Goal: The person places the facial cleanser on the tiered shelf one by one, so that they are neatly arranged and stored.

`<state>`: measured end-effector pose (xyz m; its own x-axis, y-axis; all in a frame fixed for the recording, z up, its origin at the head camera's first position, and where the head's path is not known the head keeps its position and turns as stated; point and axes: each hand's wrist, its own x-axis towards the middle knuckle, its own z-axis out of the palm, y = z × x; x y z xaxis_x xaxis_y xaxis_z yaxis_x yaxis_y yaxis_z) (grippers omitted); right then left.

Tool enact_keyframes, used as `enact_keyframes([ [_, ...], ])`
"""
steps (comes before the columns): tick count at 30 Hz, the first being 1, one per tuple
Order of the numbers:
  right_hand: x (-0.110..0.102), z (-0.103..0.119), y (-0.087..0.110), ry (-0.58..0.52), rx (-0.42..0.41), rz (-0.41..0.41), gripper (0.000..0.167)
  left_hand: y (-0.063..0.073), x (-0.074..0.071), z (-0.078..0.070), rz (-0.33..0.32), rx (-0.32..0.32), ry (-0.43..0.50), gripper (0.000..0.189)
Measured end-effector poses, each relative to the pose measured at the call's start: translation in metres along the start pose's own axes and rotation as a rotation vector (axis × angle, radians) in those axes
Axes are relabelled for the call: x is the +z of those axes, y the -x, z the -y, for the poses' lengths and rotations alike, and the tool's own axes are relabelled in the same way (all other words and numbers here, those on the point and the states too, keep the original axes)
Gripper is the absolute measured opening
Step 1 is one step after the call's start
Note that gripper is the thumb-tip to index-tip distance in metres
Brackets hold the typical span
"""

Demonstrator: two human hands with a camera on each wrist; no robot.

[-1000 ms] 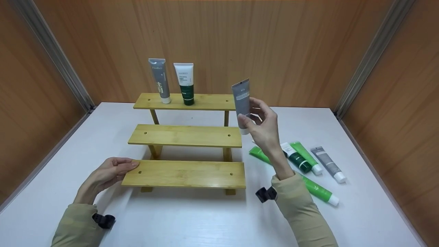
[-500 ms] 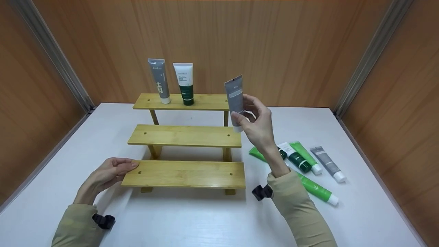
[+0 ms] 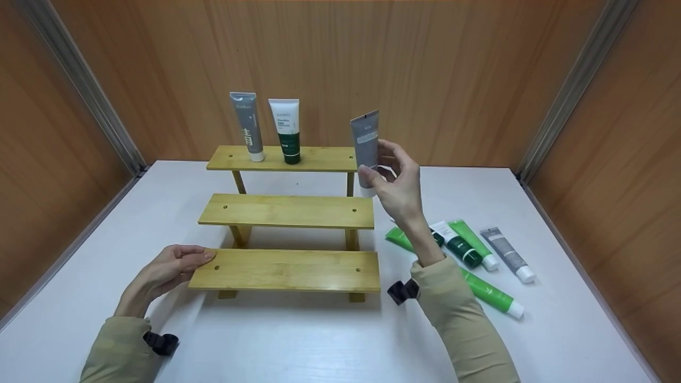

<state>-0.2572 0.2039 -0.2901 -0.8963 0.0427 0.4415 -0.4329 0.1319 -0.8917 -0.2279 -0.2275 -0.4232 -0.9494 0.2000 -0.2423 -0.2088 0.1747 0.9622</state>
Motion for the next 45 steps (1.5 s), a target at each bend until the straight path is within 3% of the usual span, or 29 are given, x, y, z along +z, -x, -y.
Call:
enact_keyframes([
  [19,0.012,-0.012,-0.02,0.025,-0.003,-0.041,0.049,-0.001,0.0,-0.001,-0.028,-0.016,-0.015,0.05],
  [45,0.038,-0.031,-0.055,0.017,0.069,-0.093,0.049,-0.002,0.0,0.0,0.004,-0.011,0.019,0.047],
])
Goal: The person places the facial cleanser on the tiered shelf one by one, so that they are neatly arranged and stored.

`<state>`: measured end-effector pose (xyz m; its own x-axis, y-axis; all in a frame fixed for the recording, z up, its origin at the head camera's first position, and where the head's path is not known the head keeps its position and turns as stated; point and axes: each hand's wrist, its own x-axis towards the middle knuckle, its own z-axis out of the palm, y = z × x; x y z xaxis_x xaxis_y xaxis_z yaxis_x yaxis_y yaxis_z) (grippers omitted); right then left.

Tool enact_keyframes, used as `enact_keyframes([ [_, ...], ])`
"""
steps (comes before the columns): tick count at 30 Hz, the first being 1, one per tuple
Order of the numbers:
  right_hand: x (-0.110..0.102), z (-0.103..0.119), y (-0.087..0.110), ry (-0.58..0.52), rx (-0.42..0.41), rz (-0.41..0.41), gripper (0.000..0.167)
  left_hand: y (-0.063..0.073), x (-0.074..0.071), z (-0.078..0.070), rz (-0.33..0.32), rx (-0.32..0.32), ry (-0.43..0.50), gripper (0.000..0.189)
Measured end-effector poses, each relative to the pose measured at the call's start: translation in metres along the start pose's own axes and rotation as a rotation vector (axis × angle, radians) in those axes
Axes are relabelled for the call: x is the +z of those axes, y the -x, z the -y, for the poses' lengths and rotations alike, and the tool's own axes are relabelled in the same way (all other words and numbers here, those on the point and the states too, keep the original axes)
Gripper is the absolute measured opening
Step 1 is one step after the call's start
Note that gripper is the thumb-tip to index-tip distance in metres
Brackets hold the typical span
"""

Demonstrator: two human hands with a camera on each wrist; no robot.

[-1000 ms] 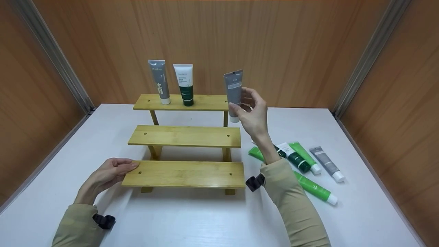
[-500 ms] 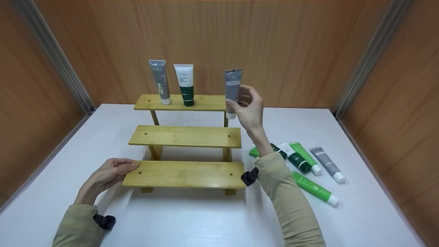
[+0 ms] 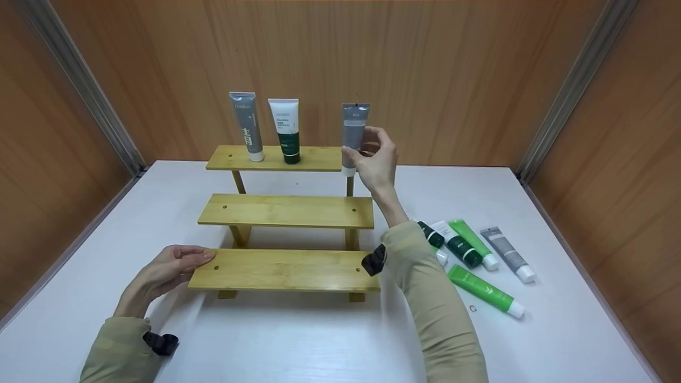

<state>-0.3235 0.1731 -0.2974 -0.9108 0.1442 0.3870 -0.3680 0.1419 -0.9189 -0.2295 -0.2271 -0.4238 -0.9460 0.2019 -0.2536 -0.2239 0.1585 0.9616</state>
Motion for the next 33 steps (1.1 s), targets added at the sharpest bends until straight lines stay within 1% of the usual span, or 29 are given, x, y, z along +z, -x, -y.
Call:
enact_keyframes([
  [10,0.016,-0.003,-0.013,0.018,-0.012,-0.006,0.049,0.0,-0.001,0.0,-0.011,-0.008,-0.01,0.045],
  [20,0.027,-0.008,-0.022,0.052,0.007,-0.019,0.05,0.002,-0.001,0.001,0.003,0.008,-0.011,0.049],
  [26,0.032,-0.011,-0.026,0.072,0.004,-0.035,0.05,0.001,-0.002,0.002,0.004,0.011,-0.018,0.05],
  [33,0.039,-0.013,-0.029,0.106,0.006,-0.031,0.05,0.002,-0.001,0.001,0.006,0.009,-0.021,0.05],
])
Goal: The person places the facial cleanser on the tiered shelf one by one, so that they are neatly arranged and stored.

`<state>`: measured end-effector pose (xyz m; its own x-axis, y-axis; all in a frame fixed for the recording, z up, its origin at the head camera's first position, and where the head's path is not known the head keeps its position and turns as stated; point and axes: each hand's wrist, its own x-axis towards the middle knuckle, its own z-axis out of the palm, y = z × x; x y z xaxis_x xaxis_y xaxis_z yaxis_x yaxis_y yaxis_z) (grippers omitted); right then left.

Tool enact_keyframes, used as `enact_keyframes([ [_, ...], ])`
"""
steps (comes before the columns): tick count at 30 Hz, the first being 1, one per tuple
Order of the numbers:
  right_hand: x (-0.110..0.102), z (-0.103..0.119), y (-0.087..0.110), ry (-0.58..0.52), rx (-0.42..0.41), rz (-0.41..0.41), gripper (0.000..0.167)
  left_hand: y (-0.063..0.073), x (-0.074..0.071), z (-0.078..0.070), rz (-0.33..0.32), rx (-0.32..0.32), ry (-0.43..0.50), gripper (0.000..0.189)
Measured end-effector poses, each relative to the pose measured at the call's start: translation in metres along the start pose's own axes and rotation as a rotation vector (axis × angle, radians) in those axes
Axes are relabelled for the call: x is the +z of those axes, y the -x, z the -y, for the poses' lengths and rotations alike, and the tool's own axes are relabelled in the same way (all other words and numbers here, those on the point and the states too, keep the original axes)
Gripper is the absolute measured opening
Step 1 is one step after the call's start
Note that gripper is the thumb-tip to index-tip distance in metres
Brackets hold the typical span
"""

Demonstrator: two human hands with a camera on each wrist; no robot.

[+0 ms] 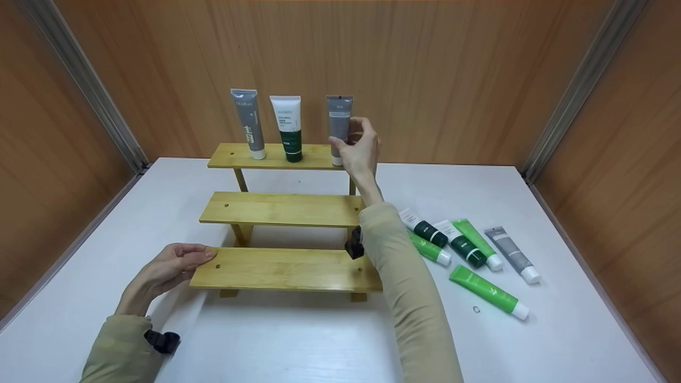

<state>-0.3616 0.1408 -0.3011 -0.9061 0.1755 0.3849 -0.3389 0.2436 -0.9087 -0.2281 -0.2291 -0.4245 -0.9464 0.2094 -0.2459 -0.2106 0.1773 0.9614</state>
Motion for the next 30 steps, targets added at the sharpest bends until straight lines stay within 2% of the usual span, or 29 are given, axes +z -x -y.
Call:
enact_keyframes([
  [7,0.0042,-0.0004,-0.0011,0.033,-0.022,-0.004,0.05,-0.0001,0.0007,-0.0013,0.006,0.004,0.021,0.047],
  [20,0.008,-0.0047,-0.0052,0.059,-0.124,-0.021,0.051,0.0002,0.0,-0.0023,0.024,0.012,0.043,0.043],
  [30,0.0046,-0.0062,-0.0013,0.051,-0.113,0.015,0.058,0.0003,-0.0005,-0.0023,0.037,0.021,0.047,0.043],
])
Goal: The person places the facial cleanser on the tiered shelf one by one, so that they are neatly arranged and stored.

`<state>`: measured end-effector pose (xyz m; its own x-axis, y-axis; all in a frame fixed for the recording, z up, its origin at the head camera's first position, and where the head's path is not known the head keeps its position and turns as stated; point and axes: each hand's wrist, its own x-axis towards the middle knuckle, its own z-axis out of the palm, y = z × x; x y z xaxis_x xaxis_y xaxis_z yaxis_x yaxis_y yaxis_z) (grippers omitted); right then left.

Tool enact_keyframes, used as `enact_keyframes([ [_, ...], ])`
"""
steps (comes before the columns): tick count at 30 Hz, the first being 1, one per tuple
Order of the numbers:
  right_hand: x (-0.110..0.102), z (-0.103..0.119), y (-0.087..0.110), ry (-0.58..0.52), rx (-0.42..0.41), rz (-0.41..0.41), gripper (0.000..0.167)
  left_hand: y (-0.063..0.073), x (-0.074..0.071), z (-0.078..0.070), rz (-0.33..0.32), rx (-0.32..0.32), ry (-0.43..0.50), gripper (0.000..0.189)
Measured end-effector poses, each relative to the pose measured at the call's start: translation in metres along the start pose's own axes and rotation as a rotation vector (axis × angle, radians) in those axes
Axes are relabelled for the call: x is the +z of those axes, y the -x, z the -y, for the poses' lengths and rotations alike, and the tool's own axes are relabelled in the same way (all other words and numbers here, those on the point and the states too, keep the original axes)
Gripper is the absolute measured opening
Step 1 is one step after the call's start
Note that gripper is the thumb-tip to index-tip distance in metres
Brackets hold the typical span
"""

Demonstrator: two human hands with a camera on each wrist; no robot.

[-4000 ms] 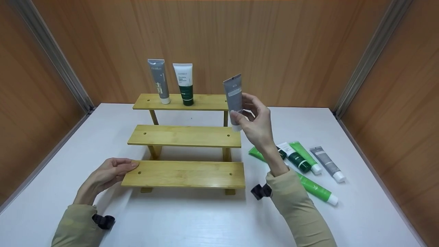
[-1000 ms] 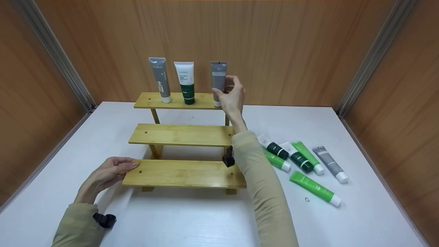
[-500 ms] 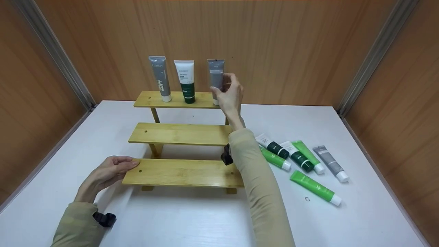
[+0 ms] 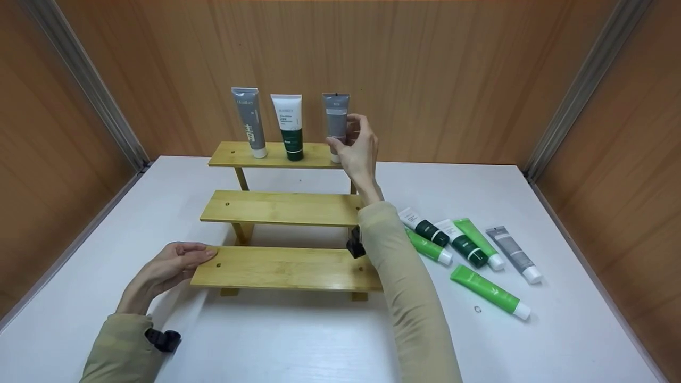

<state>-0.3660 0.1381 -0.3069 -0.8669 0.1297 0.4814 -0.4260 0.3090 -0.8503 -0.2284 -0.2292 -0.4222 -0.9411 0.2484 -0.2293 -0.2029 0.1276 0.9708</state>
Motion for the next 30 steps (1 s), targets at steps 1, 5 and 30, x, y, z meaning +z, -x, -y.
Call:
enact_keyframes([
  [1,-0.001,-0.001,0.001,-0.002,-0.001,0.004,0.059,0.0,0.0,0.0,-0.005,-0.003,-0.003,0.043],
  [5,-0.008,-0.004,0.007,-0.023,-0.018,0.012,0.057,-0.001,0.002,0.0,-0.031,-0.024,-0.023,0.047],
  [30,-0.074,-0.033,0.053,0.038,0.007,0.142,0.045,0.0,0.002,0.002,-0.032,-0.005,-0.007,0.046],
])
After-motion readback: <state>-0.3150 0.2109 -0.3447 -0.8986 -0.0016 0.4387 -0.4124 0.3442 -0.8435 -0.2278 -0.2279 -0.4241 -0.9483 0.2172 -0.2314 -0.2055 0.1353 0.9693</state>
